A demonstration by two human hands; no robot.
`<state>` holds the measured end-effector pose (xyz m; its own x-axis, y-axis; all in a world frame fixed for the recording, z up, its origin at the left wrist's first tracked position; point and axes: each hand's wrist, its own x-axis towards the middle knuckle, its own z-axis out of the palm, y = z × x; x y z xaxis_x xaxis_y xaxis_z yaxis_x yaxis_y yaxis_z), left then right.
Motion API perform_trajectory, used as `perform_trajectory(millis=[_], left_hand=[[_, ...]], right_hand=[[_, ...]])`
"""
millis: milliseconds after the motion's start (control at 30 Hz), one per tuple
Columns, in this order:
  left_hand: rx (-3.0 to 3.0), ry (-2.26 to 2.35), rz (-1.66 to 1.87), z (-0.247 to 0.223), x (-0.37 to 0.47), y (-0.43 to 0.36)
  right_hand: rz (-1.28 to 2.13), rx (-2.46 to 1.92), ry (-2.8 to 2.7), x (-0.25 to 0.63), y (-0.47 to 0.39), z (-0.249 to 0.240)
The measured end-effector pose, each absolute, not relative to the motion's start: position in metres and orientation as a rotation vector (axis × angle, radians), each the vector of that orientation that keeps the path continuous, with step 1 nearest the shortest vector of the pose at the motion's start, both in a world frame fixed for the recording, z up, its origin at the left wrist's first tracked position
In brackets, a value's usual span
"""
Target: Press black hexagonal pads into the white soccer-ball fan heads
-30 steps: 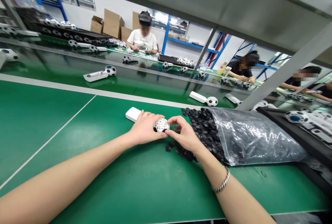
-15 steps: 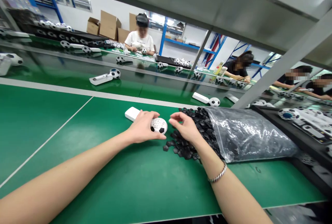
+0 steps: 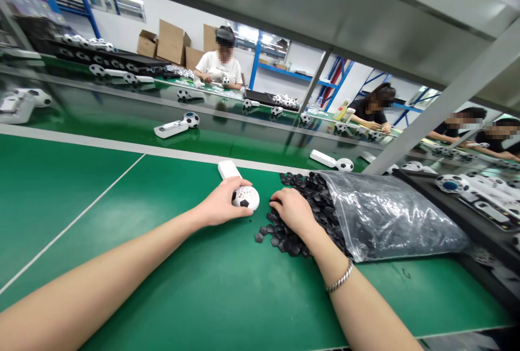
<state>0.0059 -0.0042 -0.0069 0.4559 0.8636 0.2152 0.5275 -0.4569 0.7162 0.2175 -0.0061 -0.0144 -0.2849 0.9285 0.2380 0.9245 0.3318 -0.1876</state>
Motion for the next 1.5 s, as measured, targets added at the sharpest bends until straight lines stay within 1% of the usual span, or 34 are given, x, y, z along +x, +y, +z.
perform_trajectory(millis=[167,233,333,533,767,1033,1167,1233,1333,1500], left_hand=[[2.137,0.993,0.724,-0.008,0.005,-0.007],[2.124,0.986,0.747,-0.008,0.005,-0.009],[2.082,0.976,0.746,-0.007,0.005,-0.010],[2.024,0.864,0.650,-0.007,0.002,-0.006],[2.013,0.880,0.696,-0.010,0.003,-0.006],[1.942,0.895,0.761,-0.011,0.011,-0.010],[1.814,0.877,0.752,-0.009,0.013,-0.011],[1.749,0.848,0.760,-0.009,0.014,-0.011],[1.743,0.845,0.774,-0.008,0.015,-0.011],[1.708,0.865,0.767,-0.009,0.015,-0.010]], right_hand=[[-0.047,-1.642,-2.319,0.215,-0.005,-0.014],[0.012,-1.592,-2.273,0.217,-0.004,-0.013],[0.243,-1.398,-2.172,0.218,-0.007,-0.008],[0.900,-1.140,-1.938,0.207,-0.023,0.004],[1.180,-1.073,-1.835,0.193,-0.029,-0.001],[1.402,-1.058,-1.519,0.182,-0.028,-0.009],[1.400,-1.071,-1.525,0.181,-0.027,-0.008],[1.459,-1.075,-1.520,0.182,-0.027,-0.007],[1.544,-1.072,-1.488,0.184,-0.026,-0.007],[1.561,-1.066,-1.459,0.185,-0.025,-0.011]])
